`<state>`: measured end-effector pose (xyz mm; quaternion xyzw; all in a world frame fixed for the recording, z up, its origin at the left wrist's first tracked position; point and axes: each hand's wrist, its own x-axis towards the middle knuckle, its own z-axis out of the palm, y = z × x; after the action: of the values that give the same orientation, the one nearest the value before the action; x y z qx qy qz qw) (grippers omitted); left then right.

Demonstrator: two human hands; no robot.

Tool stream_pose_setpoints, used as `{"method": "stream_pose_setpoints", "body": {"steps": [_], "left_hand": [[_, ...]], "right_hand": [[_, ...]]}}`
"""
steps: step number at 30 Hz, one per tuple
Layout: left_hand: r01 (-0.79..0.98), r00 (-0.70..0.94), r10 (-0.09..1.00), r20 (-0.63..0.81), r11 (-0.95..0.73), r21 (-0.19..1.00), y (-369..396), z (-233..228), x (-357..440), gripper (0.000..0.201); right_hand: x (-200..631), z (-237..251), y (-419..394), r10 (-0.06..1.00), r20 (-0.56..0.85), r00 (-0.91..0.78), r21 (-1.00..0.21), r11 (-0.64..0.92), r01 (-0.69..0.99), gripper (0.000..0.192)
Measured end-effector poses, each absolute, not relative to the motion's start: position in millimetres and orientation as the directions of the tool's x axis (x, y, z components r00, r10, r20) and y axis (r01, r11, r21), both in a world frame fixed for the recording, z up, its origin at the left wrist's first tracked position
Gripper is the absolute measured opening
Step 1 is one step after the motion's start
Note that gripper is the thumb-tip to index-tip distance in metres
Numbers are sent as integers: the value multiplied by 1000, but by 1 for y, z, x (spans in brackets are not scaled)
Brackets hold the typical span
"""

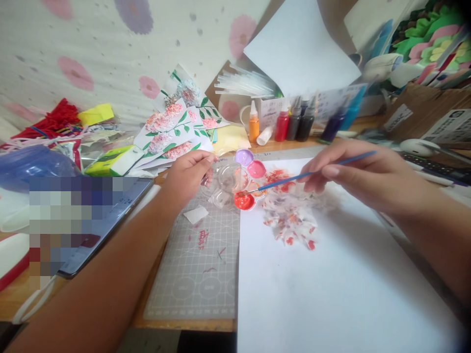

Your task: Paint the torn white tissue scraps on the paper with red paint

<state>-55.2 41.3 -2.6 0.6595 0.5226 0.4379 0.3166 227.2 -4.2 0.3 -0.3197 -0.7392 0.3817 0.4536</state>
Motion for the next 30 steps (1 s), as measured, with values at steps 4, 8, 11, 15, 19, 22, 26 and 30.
{"method": "stream_pose_setpoints", "body": {"steps": [4,8,11,15,19,22,26,30], "left_hand": [[416,82,965,250,-261,871,42,-4,-57,17],[409,83,964,252,-263,874,43,-6,-58,17],[416,72,966,250,-257,872,43,-7,-57,16],[434,72,967,245,-251,865,44,-7,-58,17],[437,71,968,242,-248,865,44,-7,-58,19],[444,64,969,238,-242,863,43,-5,-57,19],[439,70,967,246,-252,863,43,-4,-57,18],[407,56,963,262,-262,875,45,-4,-59,14]], "right_hand": [[226,2,-7,813,430,-393,-832,526,176,8],[225,4,-7,805,406,-434,-826,526,204,11],[224,4,-5,800,383,-462,-835,514,197,11],[223,4,-4,801,364,-475,-855,490,172,11],[225,2,-3,816,333,-473,-887,441,136,11],[228,-1,-2,841,316,-438,-918,388,84,13],[230,2,0,896,303,-326,-948,319,-5,19],[233,12,3,942,307,-134,-950,295,-102,20]]}}
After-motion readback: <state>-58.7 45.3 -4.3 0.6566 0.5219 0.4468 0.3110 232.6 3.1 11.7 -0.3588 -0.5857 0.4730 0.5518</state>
